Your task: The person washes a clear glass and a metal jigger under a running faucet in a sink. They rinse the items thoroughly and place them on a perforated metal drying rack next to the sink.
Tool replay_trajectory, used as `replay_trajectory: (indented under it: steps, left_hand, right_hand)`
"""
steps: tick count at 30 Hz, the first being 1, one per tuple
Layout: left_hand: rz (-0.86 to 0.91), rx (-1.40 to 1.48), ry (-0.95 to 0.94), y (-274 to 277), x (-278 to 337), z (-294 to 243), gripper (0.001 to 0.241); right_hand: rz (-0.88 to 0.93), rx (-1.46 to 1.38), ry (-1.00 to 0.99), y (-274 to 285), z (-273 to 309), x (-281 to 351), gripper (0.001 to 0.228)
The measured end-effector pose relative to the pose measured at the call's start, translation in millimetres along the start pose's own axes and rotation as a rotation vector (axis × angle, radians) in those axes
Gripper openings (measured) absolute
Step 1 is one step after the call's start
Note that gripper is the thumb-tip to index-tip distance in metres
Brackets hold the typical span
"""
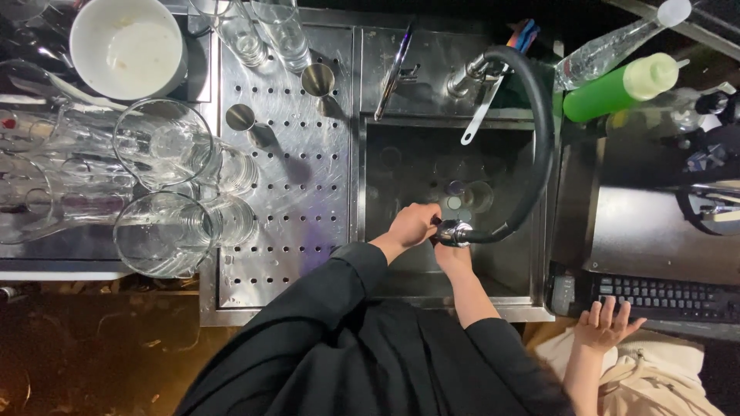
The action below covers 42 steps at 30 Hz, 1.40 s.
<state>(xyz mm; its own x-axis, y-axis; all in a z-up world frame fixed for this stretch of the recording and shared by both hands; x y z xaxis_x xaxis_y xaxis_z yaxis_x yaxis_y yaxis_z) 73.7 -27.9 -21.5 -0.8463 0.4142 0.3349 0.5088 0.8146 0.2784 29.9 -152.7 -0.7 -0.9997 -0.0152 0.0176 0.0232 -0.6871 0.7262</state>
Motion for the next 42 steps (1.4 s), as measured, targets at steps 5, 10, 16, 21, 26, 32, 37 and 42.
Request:
replay_trajectory:
  steps: [5,10,16,21,26,32,37,42]
  left_hand:
    - [0.045,-0.097,0.008,-13,-6,6,0.024]
    - [0.061,-0.006,0.137,-8,5,-8,0.035]
    - [0.016,-0.097,0.038,-14,-8,16,0.021]
    - [-0.041,-0.056,0.216,-10,-2,-1,0.024]
    - [-0.041,0.034,-0.147,-8,4,-15,0.026]
    - [-0.074,0.044,-0.217,-1,-16,-3,0.012]
    - [-0.060,-0.008,-0.159,-9,-26,15,0.011]
    - [0.049,-0.007,-0.062,-15,-28,14,0.021]
  right_hand:
    - [0.012,0.010,0.012,-1,1,0,0.019]
    - [0.025,0.022,0.023,-2,4,-2,0.018]
    - [0.039,0.033,0.041,1,5,3,0.016]
    - [0.047,0.045,0.059,1,5,4,0.015]
    - [0.055,0.052,0.076,1,5,2,0.014]
    - [0.067,0.066,0.083,-2,7,4,0.013]
    - [0.140,-0.114,-0.026,-6,7,9,0.013]
    - [0.082,0.903,0.286,-26,12,8,0.019]
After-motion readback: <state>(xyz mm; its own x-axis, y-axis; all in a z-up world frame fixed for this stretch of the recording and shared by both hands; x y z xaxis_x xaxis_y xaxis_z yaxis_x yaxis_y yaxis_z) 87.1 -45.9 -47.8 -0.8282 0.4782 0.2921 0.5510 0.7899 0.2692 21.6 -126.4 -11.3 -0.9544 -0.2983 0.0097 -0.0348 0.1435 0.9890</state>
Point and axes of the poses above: each hand's wrist, its own x-axis away from the middle knuckle, its own y-axis out of the back of the hand, z = x × y, the point moved 8 cm from there along -x, towards the middle knuckle, and after that the axes turned 8 degrees about x, right-handed, at the moved point
